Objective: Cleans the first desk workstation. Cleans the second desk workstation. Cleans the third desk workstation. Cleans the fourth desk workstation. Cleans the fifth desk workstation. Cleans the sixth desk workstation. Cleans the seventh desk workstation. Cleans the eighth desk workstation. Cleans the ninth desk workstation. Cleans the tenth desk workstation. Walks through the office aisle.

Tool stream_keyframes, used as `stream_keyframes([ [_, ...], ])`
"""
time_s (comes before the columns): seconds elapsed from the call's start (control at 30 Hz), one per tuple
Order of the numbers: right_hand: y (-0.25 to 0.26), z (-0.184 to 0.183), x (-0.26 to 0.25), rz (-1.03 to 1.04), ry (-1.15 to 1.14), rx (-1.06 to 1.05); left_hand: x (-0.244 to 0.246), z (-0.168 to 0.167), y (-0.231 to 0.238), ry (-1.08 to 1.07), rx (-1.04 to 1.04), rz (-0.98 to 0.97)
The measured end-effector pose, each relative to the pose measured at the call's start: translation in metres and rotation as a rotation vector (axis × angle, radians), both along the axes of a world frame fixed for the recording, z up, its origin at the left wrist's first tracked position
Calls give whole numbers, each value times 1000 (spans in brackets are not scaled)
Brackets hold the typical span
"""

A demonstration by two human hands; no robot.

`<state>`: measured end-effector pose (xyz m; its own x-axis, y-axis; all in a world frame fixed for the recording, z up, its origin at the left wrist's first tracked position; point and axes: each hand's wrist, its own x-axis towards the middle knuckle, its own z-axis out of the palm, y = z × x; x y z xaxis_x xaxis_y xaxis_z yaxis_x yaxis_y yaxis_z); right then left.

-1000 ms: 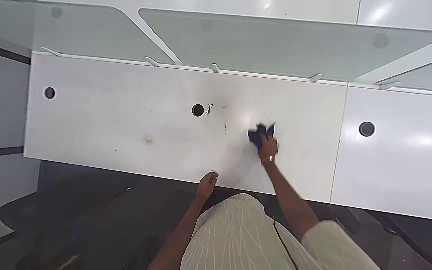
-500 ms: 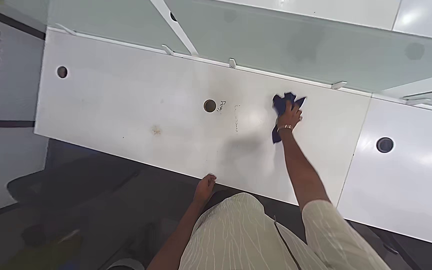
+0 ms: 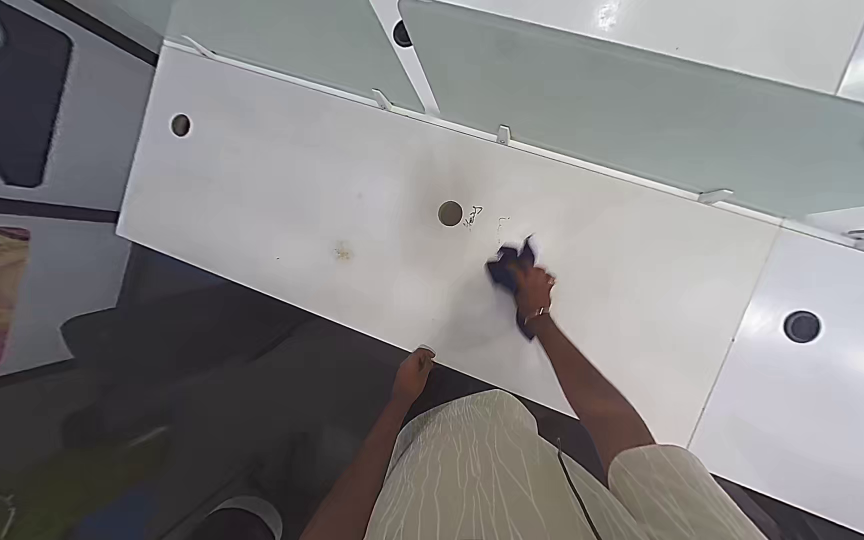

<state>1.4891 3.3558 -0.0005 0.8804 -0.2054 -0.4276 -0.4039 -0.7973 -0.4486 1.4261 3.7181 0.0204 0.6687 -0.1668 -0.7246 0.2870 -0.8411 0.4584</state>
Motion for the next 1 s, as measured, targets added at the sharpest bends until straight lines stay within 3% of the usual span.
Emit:
stream_keyframes([
  [0.1,-52,-9,94,-313,-68,-175,-6,1,10,-2,11,22],
  [0.2,-43,-5,137,-382,-23,-189,-12,1,25,-5,2,42],
  [0.27,-7,-3,115,-273,-42,-98,-14,1,37,-6,-5,53],
  [0.4,78,3,12,-20,25,-17,-6,-5,67,53,18,45],
  [0.5,100,4,-55,8,11,-36,9,-16,92,47,-4,46],
  [0.57,95,-1,-60,-3,-6,-90,24,-17,103,63,-18,17],
  [0.63,88,1,-23,-76,40,-119,44,-15,117,78,-14,-28],
  [0.8,43,1,163,-370,29,-211,81,-12,158,17,-31,-3],
  [0.87,39,1,214,-434,10,-245,91,-15,175,-9,-45,27],
  [0.93,67,-3,211,-446,7,-230,93,-19,200,-31,-47,48],
  [1.0,110,-2,173,-403,4,-190,97,-21,215,-18,-53,79],
])
